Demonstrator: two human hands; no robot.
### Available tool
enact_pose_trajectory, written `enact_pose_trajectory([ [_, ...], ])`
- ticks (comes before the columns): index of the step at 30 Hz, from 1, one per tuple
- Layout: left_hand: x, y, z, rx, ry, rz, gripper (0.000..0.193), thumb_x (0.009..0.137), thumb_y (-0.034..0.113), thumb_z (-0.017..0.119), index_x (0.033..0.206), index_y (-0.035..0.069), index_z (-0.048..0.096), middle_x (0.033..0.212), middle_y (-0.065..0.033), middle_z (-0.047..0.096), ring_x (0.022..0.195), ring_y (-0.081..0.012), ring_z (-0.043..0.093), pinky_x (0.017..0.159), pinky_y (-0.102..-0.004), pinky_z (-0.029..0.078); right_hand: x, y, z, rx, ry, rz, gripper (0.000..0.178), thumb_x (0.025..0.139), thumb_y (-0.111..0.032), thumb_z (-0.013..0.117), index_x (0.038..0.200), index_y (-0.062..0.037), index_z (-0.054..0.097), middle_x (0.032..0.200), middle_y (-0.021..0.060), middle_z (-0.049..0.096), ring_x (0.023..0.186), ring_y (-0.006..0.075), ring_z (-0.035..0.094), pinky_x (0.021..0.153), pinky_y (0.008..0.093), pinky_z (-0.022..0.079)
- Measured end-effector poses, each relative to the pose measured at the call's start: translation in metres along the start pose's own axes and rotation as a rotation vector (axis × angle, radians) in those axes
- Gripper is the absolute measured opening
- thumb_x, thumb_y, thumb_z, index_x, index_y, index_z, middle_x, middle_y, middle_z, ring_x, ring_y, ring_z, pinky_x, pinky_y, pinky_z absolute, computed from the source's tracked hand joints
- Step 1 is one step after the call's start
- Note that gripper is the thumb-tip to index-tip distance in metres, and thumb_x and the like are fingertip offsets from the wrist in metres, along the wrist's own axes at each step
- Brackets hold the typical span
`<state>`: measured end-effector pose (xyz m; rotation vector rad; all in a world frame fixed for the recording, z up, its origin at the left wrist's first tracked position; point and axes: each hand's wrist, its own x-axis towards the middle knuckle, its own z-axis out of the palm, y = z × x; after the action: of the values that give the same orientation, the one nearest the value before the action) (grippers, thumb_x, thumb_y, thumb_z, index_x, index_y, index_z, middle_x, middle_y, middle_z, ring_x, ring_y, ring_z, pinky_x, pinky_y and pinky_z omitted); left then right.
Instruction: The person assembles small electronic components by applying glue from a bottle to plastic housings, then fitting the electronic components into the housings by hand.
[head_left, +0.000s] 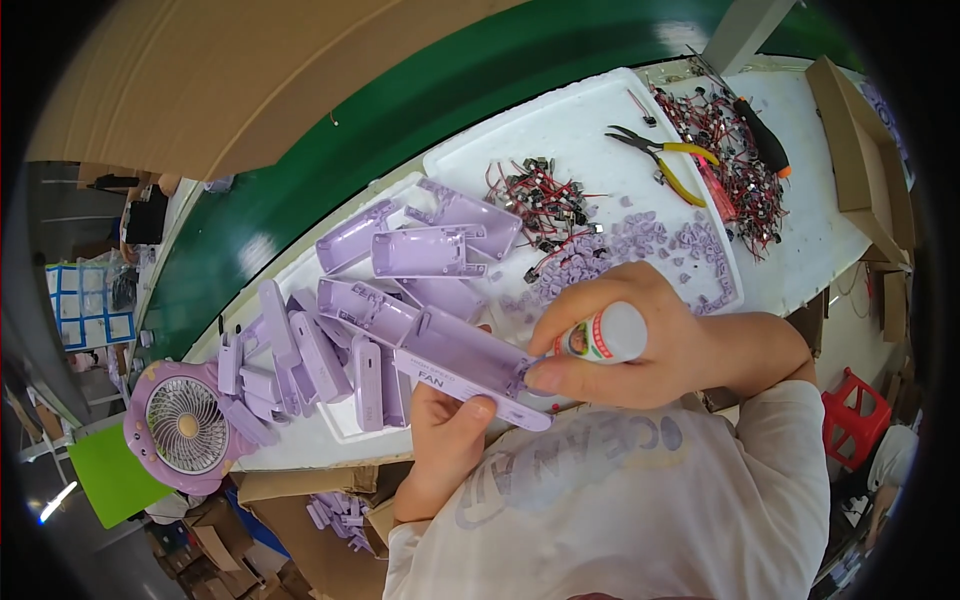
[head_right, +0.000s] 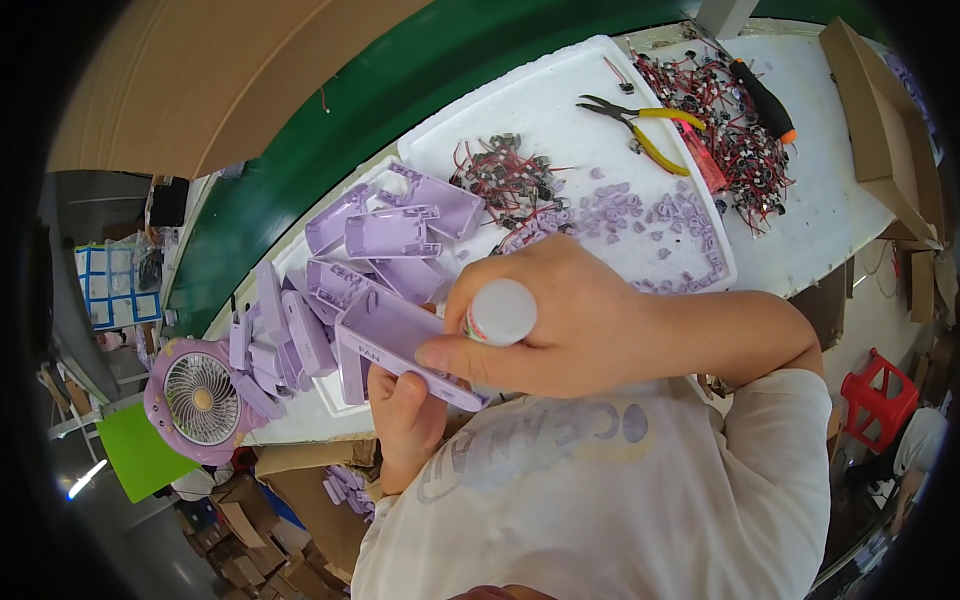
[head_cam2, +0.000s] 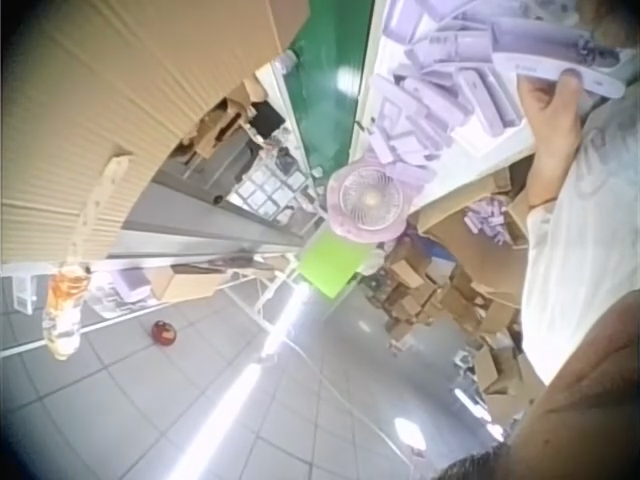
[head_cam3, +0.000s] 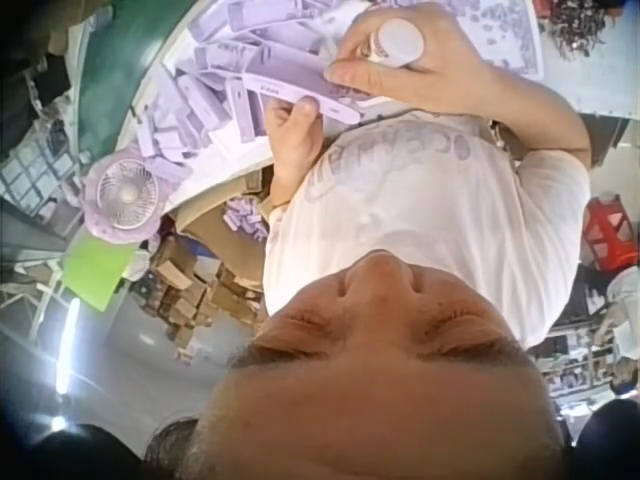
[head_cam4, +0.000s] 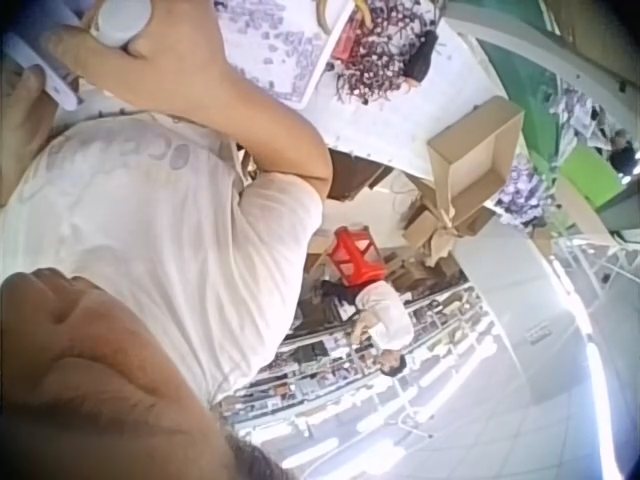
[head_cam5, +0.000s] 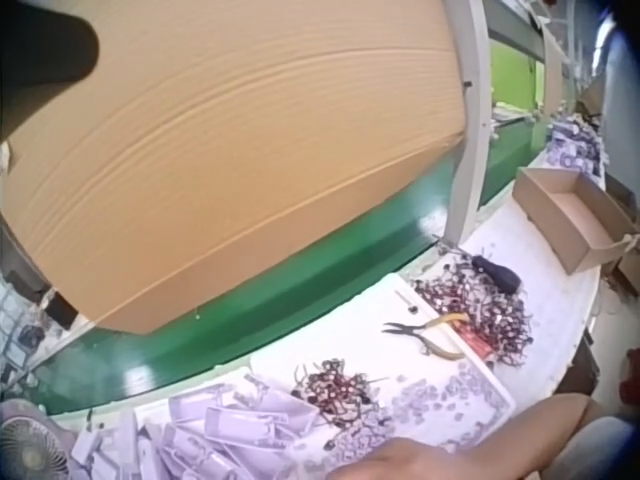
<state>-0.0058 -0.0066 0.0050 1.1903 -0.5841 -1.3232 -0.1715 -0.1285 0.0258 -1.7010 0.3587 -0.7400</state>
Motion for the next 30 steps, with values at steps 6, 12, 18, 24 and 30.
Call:
enact_pose_trajectory([
  [6, 0.001, 0.002, 0.003, -0.019, -0.046, -0.017, 0.065, 0.074, 0.036, 0.071, 0.118, -0.004, 0.046, 0.097, -0.0092, 0.059, 0.078, -0.0181, 0.059, 0.068, -0.0298, 0.048, -0.001, 0.0, -0.001, 0.004, 0.008, 0.004, 0.016, 0.072, -0.004, 0.071, 0.083, -0.0001, 0.061, 0.068, 0.0091, 0.063, 0.056, 0.0151, 0.062, 0.05, 0.0247, 0.046],
  [12, -0.003, -0.005, -0.011, -0.003, 0.038, 0.045, 0.062, 0.075, 0.03, 0.072, 0.121, -0.002, 0.045, 0.113, -0.0082, 0.054, 0.1, -0.0186, 0.053, 0.091, -0.0351, 0.038, 0.016, -0.027, -0.032, -0.148, 0.099, 0.188, 0.01, 0.073, -0.005, 0.069, 0.081, -0.0019, 0.062, 0.075, 0.0085, 0.064, 0.068, 0.0115, 0.06, 0.061, 0.0267, 0.045],
  [18, -0.001, -0.008, -0.024, -0.325, -0.133, -0.177, 0.057, 0.073, 0.011, 0.069, 0.122, 0.0, 0.041, 0.113, -0.0127, 0.054, 0.091, -0.0212, 0.059, 0.065, -0.0291, 0.049, 0.045, 0.051, -0.113, -1.064, 0.284, -0.098, 0.025, 0.073, 0.002, 0.062, 0.097, -0.0062, 0.06, 0.086, 0.0099, 0.06, 0.078, 0.0264, 0.059, 0.068, 0.0338, 0.045],
  [24, 0.001, -0.013, -0.02, -0.232, -0.185, -0.031, 0.074, 0.068, 0.004, 0.072, 0.128, 0.013, 0.029, 0.123, -0.0153, 0.046, 0.095, -0.0275, 0.059, 0.059, -0.0282, 0.049, 0.035, 0.06, -0.109, -1.392, 0.064, -0.006, 0.026, 0.07, 0.001, 0.061, 0.095, -0.0066, 0.059, 0.079, 0.0116, 0.054, 0.08, 0.0293, 0.055, 0.069, 0.036, 0.045],
  [30, 0.006, -0.017, -0.018, -0.384, -0.247, 0.019, 0.06, 0.074, 0.037, 0.07, 0.117, 0.011, 0.038, 0.129, -0.0174, 0.04, 0.105, -0.0359, 0.052, 0.069, -0.0306, 0.051, 0.022, 0.057, -0.039, -0.912, -0.225, -0.208, 0.011, 0.069, -0.013, 0.064, 0.075, -0.0055, 0.059, 0.072, 0.0069, 0.049, 0.073, 0.0252, 0.053, 0.063, 0.0363, 0.045],
])
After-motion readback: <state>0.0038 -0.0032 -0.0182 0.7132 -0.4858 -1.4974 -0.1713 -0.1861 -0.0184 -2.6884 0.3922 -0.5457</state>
